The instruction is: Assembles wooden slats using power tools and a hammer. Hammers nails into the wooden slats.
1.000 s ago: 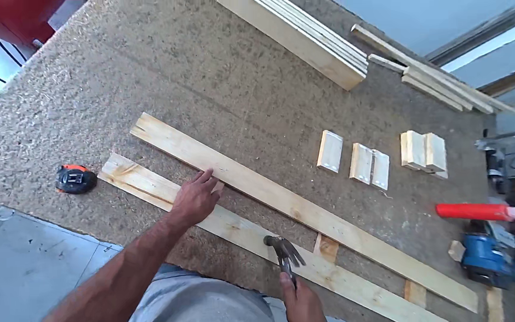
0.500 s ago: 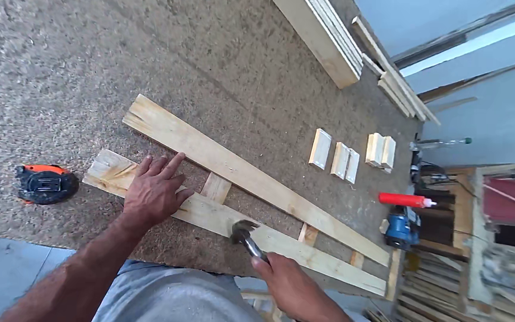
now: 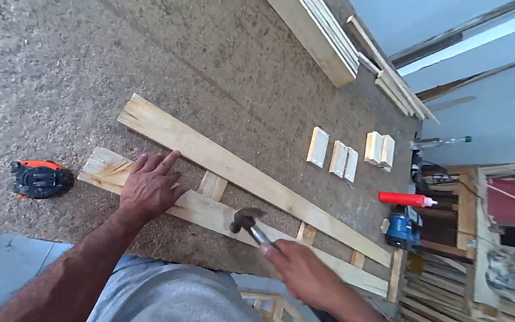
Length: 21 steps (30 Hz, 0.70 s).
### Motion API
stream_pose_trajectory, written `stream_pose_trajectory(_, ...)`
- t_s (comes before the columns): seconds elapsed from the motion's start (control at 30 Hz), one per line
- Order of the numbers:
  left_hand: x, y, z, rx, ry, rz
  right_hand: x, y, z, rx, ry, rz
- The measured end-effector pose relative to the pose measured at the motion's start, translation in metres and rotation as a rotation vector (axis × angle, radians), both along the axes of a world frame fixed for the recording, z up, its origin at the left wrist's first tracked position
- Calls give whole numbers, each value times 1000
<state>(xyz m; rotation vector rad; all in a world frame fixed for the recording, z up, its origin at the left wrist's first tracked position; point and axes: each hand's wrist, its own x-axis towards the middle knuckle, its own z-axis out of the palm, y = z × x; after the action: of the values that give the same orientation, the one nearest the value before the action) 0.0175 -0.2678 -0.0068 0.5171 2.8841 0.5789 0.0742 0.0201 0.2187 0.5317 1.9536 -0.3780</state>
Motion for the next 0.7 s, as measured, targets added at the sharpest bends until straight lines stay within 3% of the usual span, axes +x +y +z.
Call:
stream_pose_trajectory(0.07,3,0,2,4,-8,-6,-5,-1,32,-69,267,-23)
stream_pose_trajectory(0.13,2,1,4,1,2,-6,3,-3,38,-166,727,-83)
stream_pose_trajectory(0.2,2,1,4,-4,6,-1,20,-8,8,-364,1065,-156)
stream_pose_trajectory(0.23,2,1,3,-2,14,3,35,-6,-20,-426,1117,-177)
stream_pose_trajectory(0.3,2,0,3,1,20,7,79,11,-80,-286,924,-63)
stream_pose_trajectory(0.37,5,0,3,9,27,11,97,21,-103,-78,469,64)
stream_pose_trajectory(0.4,4,1,4,9,25,10,96,20,-103,-46,416,84)
stream_pose_trajectory(0.5,4,-1,5,8,9,21,89,13,-81,-107,803,85)
stream_pose_trajectory(0.6,4,1,8,17,13,22,105,21,-111,-317,1135,-32)
stream_pose_trajectory(0.63,5,1,7,21,19,25,114,26,-126,-299,1088,-12)
stream_pose_trajectory(0.7,4,1,5,19,28,27,110,29,-131,-141,670,55)
